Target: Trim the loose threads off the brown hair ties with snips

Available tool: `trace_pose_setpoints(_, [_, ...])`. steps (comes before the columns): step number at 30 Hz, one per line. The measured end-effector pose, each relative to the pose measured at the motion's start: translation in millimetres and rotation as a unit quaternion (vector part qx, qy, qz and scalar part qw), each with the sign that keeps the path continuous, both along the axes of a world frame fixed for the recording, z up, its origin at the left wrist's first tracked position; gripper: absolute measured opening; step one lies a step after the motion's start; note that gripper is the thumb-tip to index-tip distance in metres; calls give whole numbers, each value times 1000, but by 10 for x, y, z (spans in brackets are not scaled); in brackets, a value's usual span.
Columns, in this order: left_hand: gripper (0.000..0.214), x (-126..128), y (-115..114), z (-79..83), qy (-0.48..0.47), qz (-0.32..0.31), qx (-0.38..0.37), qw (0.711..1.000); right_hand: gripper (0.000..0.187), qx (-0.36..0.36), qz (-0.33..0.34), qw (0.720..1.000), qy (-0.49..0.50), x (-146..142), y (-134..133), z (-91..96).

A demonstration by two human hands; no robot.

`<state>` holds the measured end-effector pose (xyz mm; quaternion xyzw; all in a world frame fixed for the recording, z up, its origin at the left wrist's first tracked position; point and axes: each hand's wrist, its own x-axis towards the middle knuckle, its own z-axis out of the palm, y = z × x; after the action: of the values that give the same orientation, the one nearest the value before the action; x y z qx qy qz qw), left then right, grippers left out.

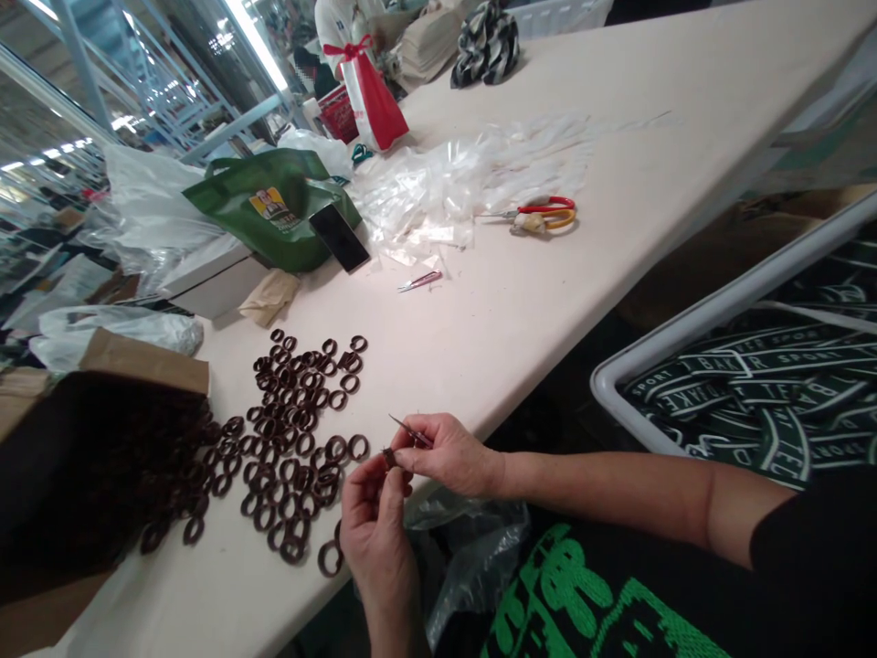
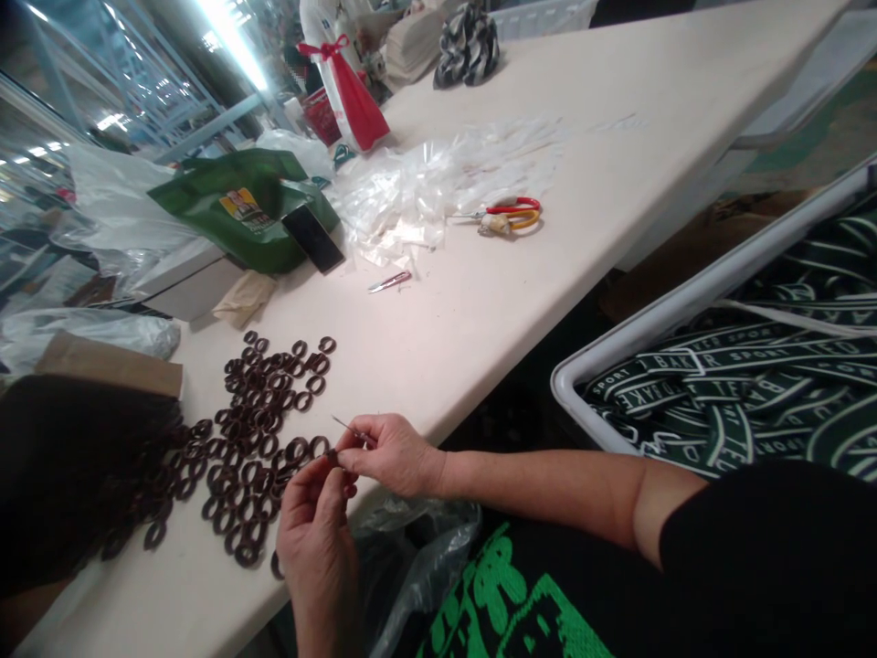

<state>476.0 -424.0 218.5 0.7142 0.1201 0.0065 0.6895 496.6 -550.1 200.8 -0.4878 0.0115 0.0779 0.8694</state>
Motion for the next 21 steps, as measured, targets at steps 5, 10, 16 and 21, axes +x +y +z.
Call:
trace_pose_setpoints(5, [35,14,67,-16,15,4,17,1000,14,-49,65,996,-18,1,-92,27])
trace_pose_setpoints(10, [31,45,99,12,43,20,-43,998,31,-240,80,961,-115,-6,-266,121])
trace_pose_setpoints(16, [34,81,107,41,83,39,-74,993,29,-526,-19,802,-283,-18,-411,129])
trace_pose_setpoints(21, [36,64,89,29,89,20,-58,994,35,-617,-43,696,-364,-26,-396,79])
